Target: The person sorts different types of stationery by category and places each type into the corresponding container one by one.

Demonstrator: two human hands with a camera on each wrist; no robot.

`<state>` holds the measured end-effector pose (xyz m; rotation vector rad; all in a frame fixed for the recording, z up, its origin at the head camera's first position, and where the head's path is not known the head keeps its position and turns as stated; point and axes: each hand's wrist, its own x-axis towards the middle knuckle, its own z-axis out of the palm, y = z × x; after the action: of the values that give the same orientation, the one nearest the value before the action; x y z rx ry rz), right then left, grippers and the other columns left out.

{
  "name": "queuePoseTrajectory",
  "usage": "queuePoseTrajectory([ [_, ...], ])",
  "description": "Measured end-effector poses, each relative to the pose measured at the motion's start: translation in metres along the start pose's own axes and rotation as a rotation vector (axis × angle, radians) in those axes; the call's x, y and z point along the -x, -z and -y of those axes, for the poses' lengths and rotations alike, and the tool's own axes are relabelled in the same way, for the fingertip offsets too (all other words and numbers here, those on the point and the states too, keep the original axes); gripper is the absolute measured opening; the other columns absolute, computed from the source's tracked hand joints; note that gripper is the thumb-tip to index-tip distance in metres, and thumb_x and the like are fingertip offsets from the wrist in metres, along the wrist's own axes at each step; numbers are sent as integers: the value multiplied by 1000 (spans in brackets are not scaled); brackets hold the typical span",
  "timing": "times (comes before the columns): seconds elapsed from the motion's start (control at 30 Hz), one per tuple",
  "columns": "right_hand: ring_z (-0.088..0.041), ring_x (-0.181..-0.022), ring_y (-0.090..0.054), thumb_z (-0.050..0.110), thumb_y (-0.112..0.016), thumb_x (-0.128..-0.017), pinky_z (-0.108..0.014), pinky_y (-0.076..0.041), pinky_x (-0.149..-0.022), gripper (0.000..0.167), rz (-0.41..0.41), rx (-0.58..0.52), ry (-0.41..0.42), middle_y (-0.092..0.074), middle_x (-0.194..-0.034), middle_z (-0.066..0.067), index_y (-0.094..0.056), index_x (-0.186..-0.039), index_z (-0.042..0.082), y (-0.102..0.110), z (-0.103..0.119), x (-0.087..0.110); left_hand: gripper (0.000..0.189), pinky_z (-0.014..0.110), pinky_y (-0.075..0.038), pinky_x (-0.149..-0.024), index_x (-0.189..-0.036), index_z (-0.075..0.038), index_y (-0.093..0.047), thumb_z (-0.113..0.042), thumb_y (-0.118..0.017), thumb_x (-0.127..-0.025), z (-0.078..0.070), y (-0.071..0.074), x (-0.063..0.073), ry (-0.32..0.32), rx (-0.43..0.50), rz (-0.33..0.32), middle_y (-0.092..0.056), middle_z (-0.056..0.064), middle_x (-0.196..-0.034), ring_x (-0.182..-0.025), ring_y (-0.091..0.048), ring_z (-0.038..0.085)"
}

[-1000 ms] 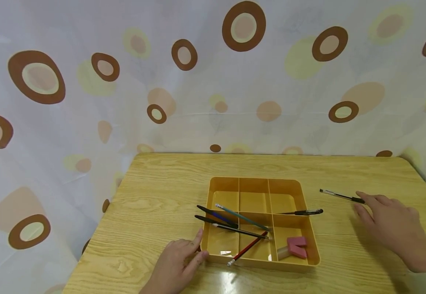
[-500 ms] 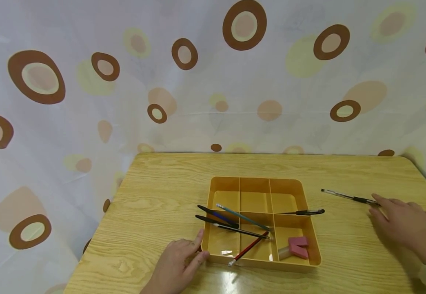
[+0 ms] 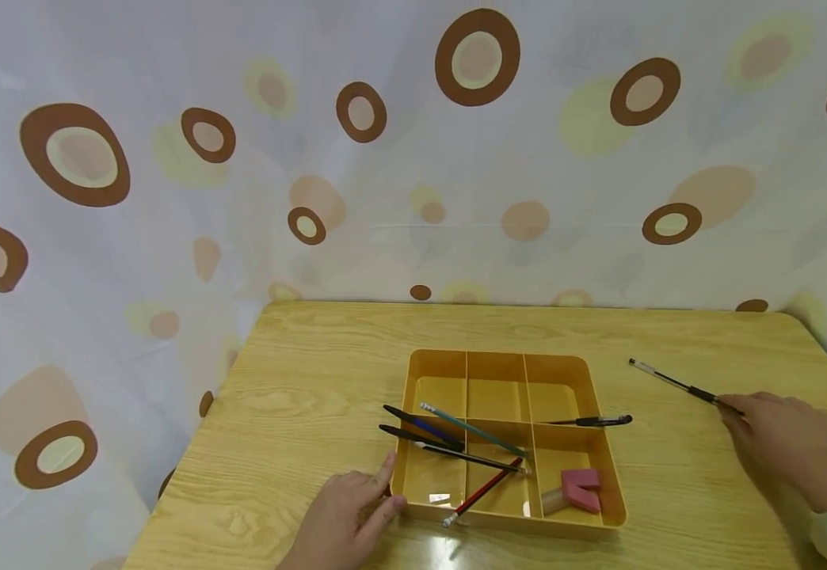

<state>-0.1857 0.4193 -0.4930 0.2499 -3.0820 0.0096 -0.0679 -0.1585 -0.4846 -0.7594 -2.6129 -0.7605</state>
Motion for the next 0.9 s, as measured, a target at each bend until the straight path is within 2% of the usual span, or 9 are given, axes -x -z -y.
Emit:
queuePoseTrajectory([
  [0.1, -20, -58, -63, 18, -75, -93, -42, -46, -46, 17, 2, -4, 42, -75, -82, -8, -77, -104, 6, 2, 1, -7, 45, 35, -58, -75, -134, 2, -66, -28, -70, -100, 0, 0, 1, 1, -6, -14, -64, -16, -72, -69, -45, -11],
  [0.2, -12, -55, -57, 17, -76, -93, -39, -45, -48, 7, 25, 4, 59, -70, -72, 2, -75, -96, 11, 5, 3, -11, 45, 34, -58, -74, -134, 1, -67, -28, -71, -99, 0, 0, 1, -4, -10, -26, -64, -15, -72, -68, -46, -11],
  [0.33, -7, -53, -52, 16, -74, -94, -37, -44, -48, 5, 57, 25, 72, -63, -67, 9, -71, -90, 14, 6, 3, -13, 45, 34, -57, -75, -134, 1, -67, -29, -70, -99, -1, 0, 1, 7, -4, -25, -64, -17, -72, -68, -45, -11],
  [0.5, -12, -55, -57, 14, -70, -96, -42, -46, -49, 8, 79, 39, 58, -65, -68, 6, -70, -88, 14, 6, 2, -15, 45, 33, -56, -73, -134, 1, -67, -28, -70, -100, 0, -1, 1, 10, 12, -21, -59, -19, -69, -66, -42, -10],
  [0.77, -21, -58, -61, 13, -65, -98, -48, -47, -51, 9, 55, 48, 42, -64, -70, 0, -70, -92, 8, 5, 4, -9, 44, 29, -54, -69, -133, 2, -67, -25, -71, -98, 0, -3, 0, -12, 33, -32, -52, -20, -64, -63, -34, -11],
  [0.83, -23, -59, -61, 12, -63, -98, -48, -47, -51, 10, 22, 30, 39, -64, -72, -3, -70, -93, 6, 6, 6, -7, 44, 28, -54, -68, -133, 2, -67, -26, -71, -99, 0, -2, 0, -6, 31, -31, -50, -21, -64, -63, -33, -11],
  [0.9, -24, -59, -61, 11, -64, -97, -46, -46, -49, 9, -55, 13, 54, -65, -74, -5, -70, -96, 4, 5, 9, -5, 44, 29, -54, -69, -133, 2, -67, -26, -71, -99, 0, -2, 1, 3, 31, -26, -51, -21, -65, -64, -34, -11],
])
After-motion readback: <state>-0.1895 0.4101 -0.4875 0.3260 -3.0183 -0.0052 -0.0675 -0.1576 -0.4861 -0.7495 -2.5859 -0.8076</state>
